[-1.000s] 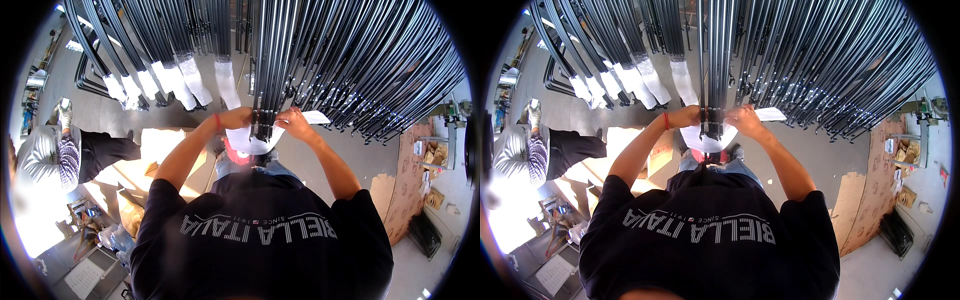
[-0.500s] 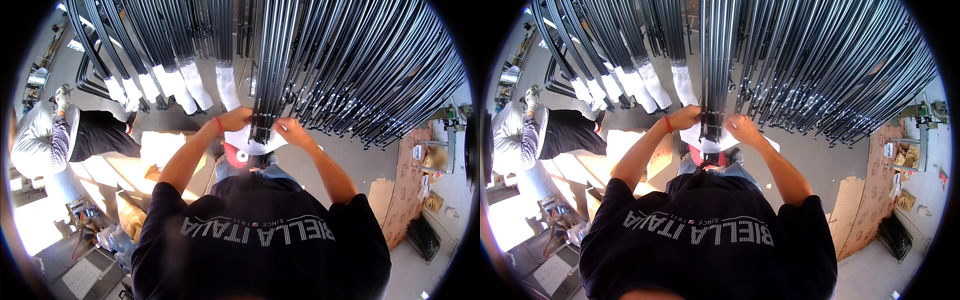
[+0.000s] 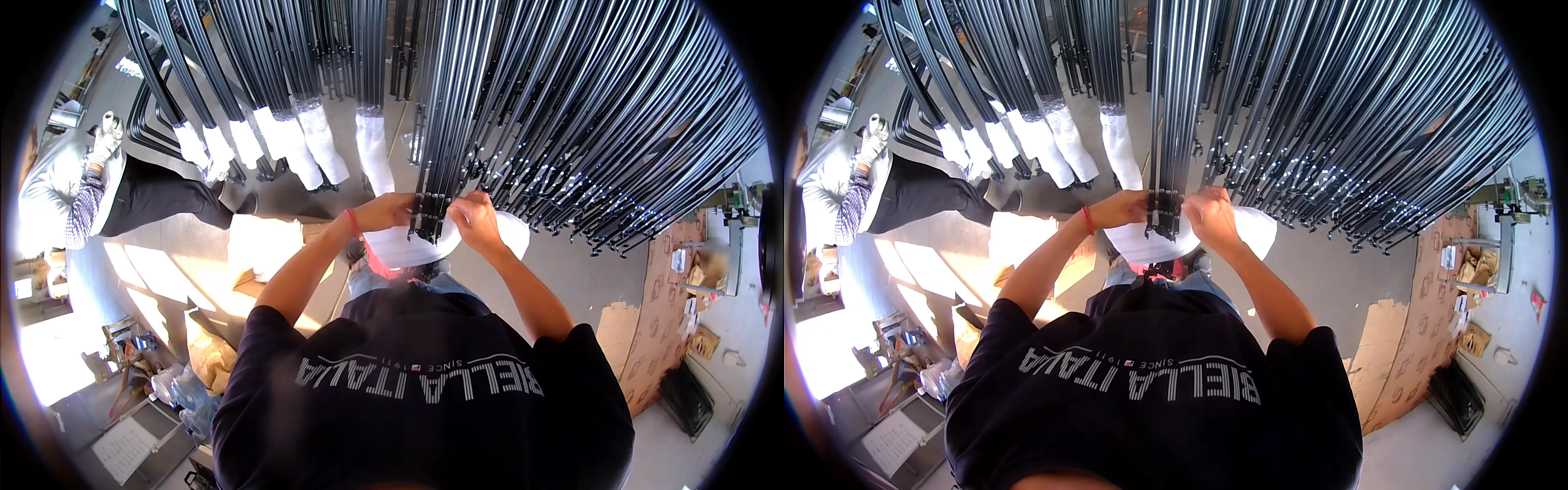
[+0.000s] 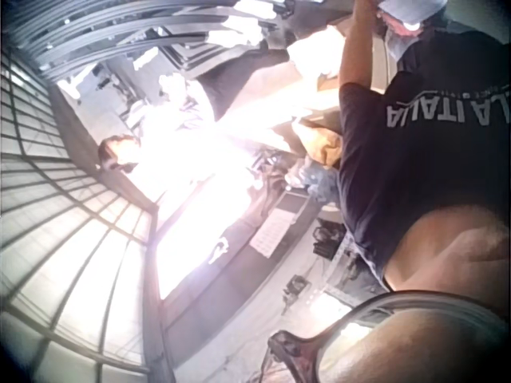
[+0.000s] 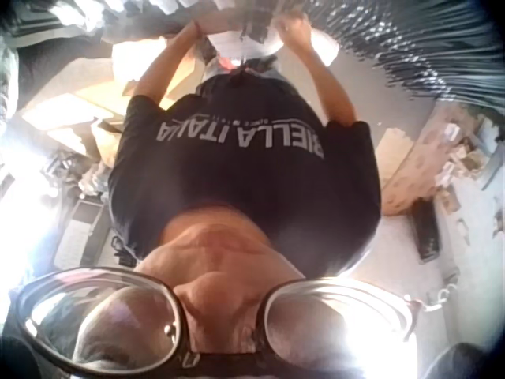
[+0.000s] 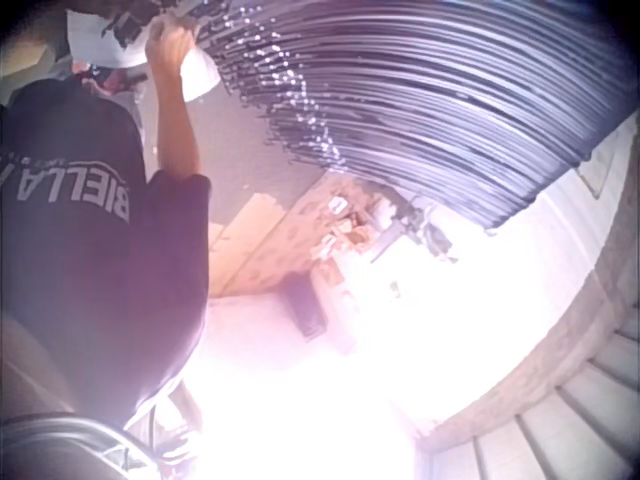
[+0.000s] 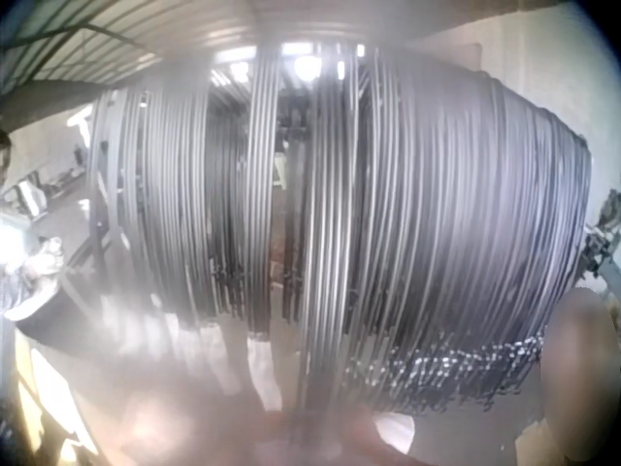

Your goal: The person wraps the ends of long black industrial rods using foam padding and clear plastic wrap. They take pieces of white foam from a box and wrap them around the ends of several rods held together, then secure the padding by winding plastic wrap around it.

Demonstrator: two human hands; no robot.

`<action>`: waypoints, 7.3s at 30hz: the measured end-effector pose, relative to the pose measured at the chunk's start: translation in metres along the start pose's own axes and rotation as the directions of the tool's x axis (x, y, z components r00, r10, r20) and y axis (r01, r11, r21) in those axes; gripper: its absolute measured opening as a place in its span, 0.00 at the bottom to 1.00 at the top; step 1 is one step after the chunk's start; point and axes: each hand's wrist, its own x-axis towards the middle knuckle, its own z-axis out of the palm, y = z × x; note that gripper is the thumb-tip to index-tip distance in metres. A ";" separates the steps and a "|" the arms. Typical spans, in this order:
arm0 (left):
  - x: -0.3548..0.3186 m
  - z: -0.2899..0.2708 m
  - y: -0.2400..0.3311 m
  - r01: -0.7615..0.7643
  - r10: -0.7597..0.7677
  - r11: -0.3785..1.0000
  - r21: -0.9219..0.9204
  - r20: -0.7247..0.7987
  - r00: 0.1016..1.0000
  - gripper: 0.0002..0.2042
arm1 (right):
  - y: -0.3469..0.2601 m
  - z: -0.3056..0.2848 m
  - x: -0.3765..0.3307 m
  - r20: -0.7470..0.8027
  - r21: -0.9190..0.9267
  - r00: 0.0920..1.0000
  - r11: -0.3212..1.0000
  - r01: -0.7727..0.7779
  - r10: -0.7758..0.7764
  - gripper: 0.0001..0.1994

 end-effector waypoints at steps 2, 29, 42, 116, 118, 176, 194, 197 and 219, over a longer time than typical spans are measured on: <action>-0.003 0.004 -0.004 0.048 -0.030 0.984 0.173 -0.106 0.994 0.17 | -0.002 0.001 0.000 0.003 0.027 1.000 0.999 -0.025 0.025 0.03; 0.001 0.035 -0.030 -0.020 0.043 0.999 0.049 -0.545 0.837 0.03 | 0.004 0.010 0.020 0.384 0.801 0.845 0.321 -0.506 0.372 0.12; 0.006 0.067 -0.009 0.042 0.073 0.991 0.123 -0.794 0.603 0.06 | -0.011 -0.006 0.065 0.514 0.751 0.843 0.391 -0.532 0.159 0.11; 0.033 0.018 0.010 0.024 0.019 0.974 -0.225 0.187 0.982 0.22 | 0.018 -0.035 0.000 0.354 0.176 0.911 0.942 -0.286 0.210 0.03; 0.032 0.018 0.009 0.001 0.037 0.973 -0.233 0.158 0.987 0.22 | 0.017 -0.035 0.005 0.323 0.192 0.926 0.944 -0.266 0.195 0.03; 0.016 0.036 -0.006 -0.096 0.132 0.987 0.126 -0.317 0.939 0.10 | -0.013 -0.031 -0.006 0.146 -0.231 0.988 0.969 0.083 -0.050 0.15; 0.015 0.046 0.000 -0.133 0.428 0.881 0.454 -0.644 0.635 0.02 | 0.003 0.004 -0.040 0.078 0.763 0.891 0.549 -0.342 0.447 0.07; 0.018 0.047 0.001 -0.164 0.430 0.891 0.424 -0.673 0.602 0.02 | 0.003 0.005 -0.039 0.087 0.767 0.878 0.531 -0.361 0.470 0.06; 0.007 0.042 -0.008 -0.043 0.054 0.999 0.032 -0.602 0.796 0.03 | -0.007 -0.005 -0.002 -0.090 0.439 0.969 0.882 -0.169 0.231 0.06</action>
